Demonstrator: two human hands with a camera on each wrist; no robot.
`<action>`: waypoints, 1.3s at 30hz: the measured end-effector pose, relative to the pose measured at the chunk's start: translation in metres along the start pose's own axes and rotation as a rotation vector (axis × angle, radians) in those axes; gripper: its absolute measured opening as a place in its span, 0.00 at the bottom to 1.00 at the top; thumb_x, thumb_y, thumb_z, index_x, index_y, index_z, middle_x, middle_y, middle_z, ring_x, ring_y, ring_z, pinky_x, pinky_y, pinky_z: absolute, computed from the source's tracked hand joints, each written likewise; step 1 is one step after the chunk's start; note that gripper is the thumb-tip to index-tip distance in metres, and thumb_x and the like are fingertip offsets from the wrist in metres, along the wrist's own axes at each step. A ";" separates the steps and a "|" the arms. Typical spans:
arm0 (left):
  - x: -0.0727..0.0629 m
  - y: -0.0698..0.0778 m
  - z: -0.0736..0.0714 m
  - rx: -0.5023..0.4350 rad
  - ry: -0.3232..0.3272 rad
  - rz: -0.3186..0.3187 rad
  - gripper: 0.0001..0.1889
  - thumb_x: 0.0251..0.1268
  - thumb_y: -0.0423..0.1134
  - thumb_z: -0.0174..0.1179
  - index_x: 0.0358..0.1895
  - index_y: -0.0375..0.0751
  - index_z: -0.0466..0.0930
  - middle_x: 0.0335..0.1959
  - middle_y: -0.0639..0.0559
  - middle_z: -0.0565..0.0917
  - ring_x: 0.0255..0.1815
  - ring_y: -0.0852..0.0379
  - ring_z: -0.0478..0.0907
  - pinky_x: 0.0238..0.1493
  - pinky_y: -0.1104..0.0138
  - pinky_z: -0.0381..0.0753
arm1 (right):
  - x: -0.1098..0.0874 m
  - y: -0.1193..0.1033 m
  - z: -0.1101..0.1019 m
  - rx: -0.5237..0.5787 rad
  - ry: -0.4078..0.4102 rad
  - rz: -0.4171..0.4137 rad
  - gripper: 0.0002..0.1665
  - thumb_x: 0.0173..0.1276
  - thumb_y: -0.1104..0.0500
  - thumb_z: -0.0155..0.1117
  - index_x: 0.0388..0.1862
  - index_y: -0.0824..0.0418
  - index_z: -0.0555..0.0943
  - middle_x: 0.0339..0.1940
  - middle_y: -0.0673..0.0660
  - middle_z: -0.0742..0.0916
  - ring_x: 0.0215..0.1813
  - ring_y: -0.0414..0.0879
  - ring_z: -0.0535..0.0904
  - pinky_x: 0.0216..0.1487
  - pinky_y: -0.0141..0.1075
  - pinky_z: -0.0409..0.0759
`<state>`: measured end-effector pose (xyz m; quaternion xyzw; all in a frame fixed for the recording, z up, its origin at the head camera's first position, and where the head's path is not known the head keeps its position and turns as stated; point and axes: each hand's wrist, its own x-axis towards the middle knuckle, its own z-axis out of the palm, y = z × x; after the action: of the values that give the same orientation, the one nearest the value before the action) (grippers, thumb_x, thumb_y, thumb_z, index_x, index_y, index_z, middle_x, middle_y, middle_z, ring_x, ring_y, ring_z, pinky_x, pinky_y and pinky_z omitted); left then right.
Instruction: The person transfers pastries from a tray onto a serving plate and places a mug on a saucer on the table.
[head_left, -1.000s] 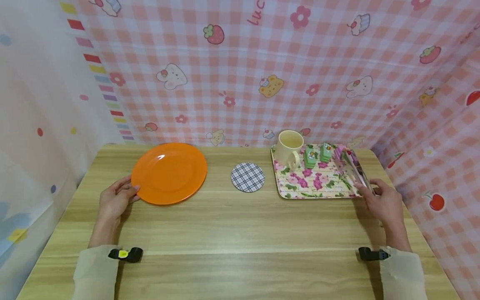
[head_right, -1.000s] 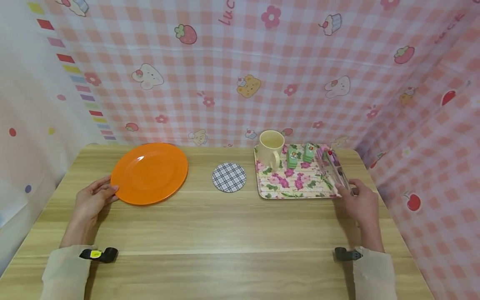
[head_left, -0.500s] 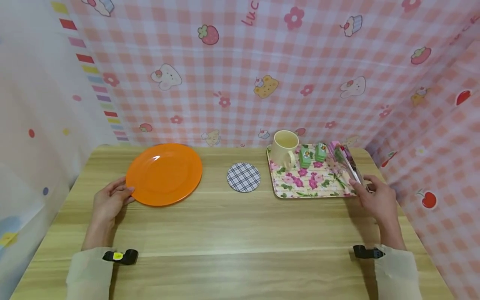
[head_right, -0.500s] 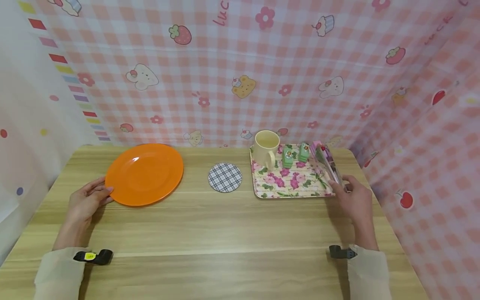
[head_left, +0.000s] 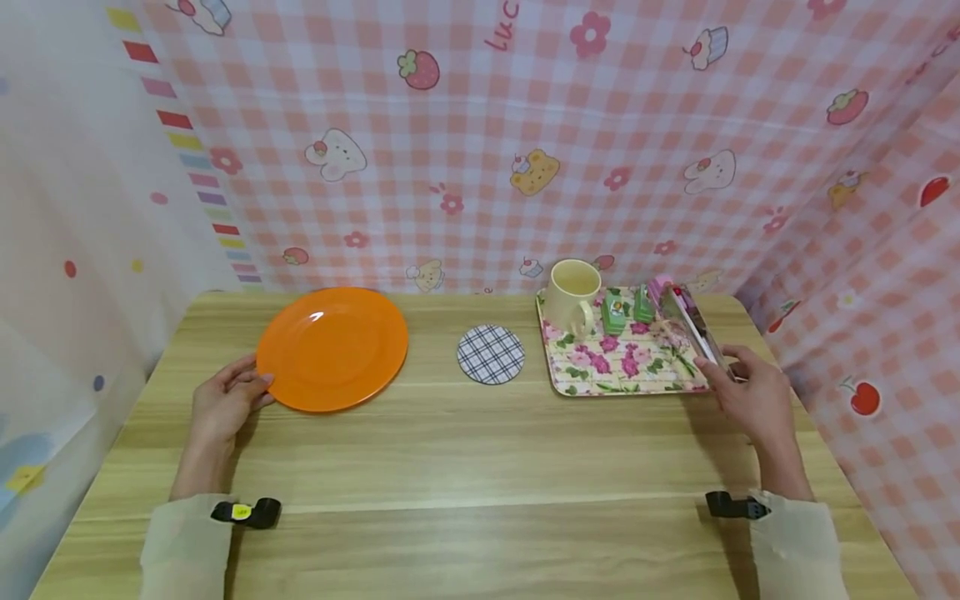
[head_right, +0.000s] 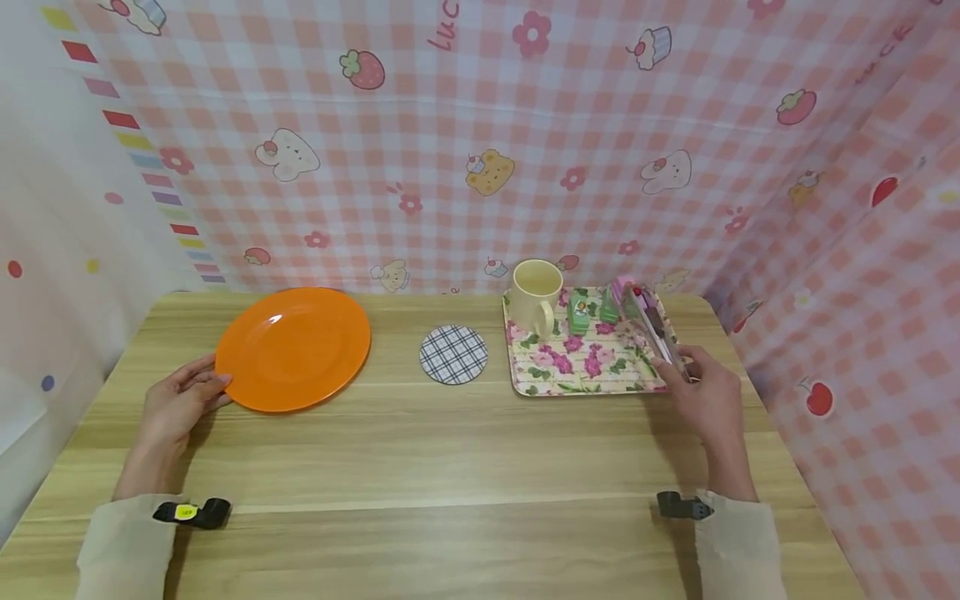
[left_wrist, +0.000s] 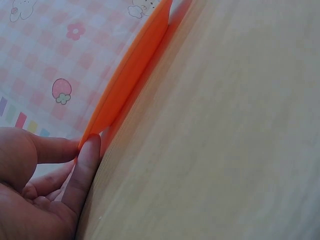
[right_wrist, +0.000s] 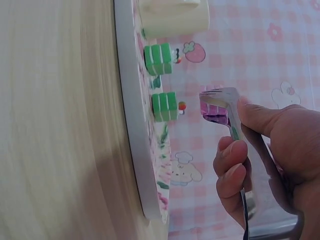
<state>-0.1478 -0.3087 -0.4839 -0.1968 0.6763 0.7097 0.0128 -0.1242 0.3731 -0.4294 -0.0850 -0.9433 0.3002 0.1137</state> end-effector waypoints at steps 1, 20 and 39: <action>0.000 0.000 0.000 -0.003 0.000 0.000 0.36 0.72 0.29 0.61 0.80 0.33 0.57 0.37 0.62 0.83 0.34 0.68 0.84 0.39 0.74 0.90 | 0.000 -0.002 0.000 0.006 0.004 -0.004 0.33 0.74 0.39 0.63 0.63 0.63 0.79 0.29 0.63 0.88 0.17 0.35 0.76 0.15 0.32 0.73; 0.001 -0.003 -0.001 -0.004 -0.010 -0.004 0.37 0.72 0.29 0.61 0.80 0.34 0.56 0.37 0.61 0.82 0.34 0.67 0.84 0.39 0.74 0.90 | -0.007 -0.031 0.003 0.034 -0.001 -0.045 0.30 0.74 0.39 0.64 0.61 0.60 0.80 0.32 0.65 0.90 0.20 0.33 0.78 0.16 0.31 0.74; -0.001 -0.001 -0.001 0.014 -0.010 0.008 0.36 0.73 0.29 0.61 0.80 0.33 0.56 0.37 0.61 0.82 0.34 0.67 0.84 0.39 0.74 0.90 | -0.017 -0.056 0.013 0.053 -0.040 -0.126 0.32 0.74 0.40 0.64 0.65 0.61 0.79 0.28 0.60 0.86 0.20 0.36 0.77 0.17 0.31 0.73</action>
<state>-0.1464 -0.3089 -0.4845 -0.1905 0.6821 0.7059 0.0149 -0.1167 0.3170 -0.4097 -0.0165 -0.9405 0.3191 0.1154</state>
